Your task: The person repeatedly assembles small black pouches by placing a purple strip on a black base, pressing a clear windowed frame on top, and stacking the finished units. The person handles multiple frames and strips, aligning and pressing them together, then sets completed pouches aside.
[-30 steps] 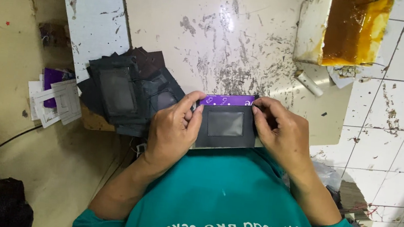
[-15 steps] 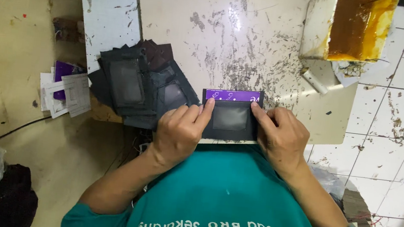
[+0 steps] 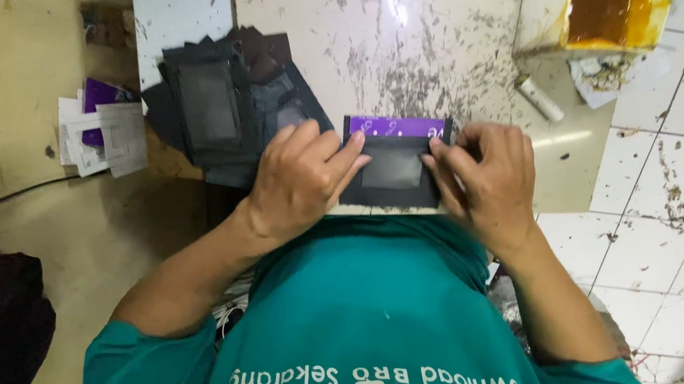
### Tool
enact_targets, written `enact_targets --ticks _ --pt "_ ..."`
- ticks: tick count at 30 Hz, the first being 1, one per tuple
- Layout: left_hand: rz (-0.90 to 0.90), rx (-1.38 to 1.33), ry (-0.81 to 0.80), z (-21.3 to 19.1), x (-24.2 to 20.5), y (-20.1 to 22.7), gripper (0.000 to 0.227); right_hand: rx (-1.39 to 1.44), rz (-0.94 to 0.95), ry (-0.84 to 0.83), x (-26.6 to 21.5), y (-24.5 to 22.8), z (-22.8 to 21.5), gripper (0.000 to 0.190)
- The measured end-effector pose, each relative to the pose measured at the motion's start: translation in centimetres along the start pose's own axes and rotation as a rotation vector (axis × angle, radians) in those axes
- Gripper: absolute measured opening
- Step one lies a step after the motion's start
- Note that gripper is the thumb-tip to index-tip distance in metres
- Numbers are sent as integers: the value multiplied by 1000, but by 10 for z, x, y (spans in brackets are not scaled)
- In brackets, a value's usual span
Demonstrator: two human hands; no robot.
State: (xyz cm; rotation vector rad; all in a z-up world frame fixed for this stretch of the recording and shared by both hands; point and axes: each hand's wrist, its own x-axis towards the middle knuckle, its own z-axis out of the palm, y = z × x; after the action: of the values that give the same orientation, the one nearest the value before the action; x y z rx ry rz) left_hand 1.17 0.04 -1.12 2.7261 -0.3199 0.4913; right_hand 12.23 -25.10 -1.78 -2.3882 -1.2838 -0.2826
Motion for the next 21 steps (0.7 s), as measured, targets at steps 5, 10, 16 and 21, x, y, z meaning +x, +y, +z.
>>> enact_targets --ticks 5,10,16,21 --pt "-13 -33 -53 -14 3 1 34 55 15 -44 4 -4 -12 15" --pt "-30 16 -168 -29 0 5 59 -84 33 -191 0 -10 -29 49" --pt "-120 -20 -255 -40 -8 8 88 -207 57 -525 18 -33 -31 120" --pt "-281 -313 76 -78 -16 12 29 -140 47 -825 64 -61 21 91"
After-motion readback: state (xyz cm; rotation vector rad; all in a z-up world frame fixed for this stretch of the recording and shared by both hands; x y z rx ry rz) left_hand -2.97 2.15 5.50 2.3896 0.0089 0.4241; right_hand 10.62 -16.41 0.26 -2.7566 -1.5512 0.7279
